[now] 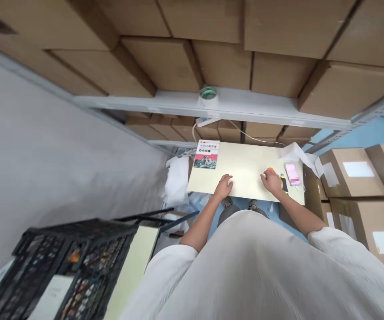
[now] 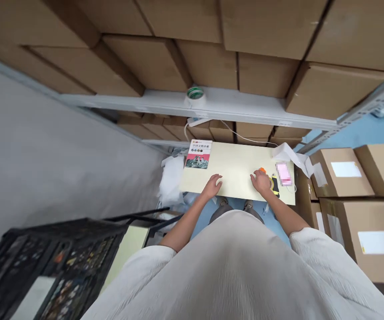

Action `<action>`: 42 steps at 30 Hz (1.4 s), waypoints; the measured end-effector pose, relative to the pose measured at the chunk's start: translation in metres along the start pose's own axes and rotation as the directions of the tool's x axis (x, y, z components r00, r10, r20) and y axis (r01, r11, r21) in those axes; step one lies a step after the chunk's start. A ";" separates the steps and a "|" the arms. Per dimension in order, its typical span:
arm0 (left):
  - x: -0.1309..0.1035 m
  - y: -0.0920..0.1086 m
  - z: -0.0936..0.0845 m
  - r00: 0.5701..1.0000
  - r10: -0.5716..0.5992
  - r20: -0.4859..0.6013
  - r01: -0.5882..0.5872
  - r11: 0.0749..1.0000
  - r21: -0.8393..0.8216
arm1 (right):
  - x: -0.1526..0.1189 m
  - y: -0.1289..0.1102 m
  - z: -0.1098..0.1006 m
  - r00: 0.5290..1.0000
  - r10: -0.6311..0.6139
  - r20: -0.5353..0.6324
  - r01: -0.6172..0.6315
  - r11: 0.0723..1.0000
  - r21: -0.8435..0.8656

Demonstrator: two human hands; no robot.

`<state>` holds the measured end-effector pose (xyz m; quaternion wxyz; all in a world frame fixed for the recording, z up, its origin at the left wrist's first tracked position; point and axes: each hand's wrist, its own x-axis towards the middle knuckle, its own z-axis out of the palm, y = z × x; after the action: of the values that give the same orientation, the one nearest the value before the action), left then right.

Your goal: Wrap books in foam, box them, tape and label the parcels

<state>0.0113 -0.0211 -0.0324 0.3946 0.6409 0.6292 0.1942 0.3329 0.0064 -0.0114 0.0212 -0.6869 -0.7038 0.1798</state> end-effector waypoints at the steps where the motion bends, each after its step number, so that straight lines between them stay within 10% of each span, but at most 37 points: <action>1: -0.009 -0.005 -0.003 0.999 -0.026 -0.025 0.026 1.000 -0.006 | 0.008 -0.010 0.000 0.998 -0.060 0.005 0.060 0.998 0.006; 10: -0.102 -0.073 -0.050 0.925 -0.254 -0.283 0.220 0.965 -0.146 | 0.039 -0.158 0.026 0.886 -0.458 0.078 0.452 0.888 0.085; 24: -0.219 -0.205 -0.137 0.815 -0.401 -0.418 0.285 0.906 -0.313 | 0.007 -0.383 0.098 0.722 -0.673 0.160 0.674 0.736 0.056; 33: -0.202 -0.239 -0.162 0.775 -0.478 -0.413 0.294 0.852 -0.433 | 0.070 -0.459 0.123 0.669 -0.700 0.251 0.714 0.699 0.045; 42: -0.130 -0.307 -0.196 0.631 -0.634 -0.447 0.362 0.750 -0.554 | 0.198 -0.548 0.217 0.718 -0.576 0.392 0.609 0.792 0.048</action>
<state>-0.3528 -0.1262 -0.1104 0.3337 0.2383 0.8205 0.3982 -0.2644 0.1548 -0.1026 -0.0906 -0.3762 -0.8831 0.2653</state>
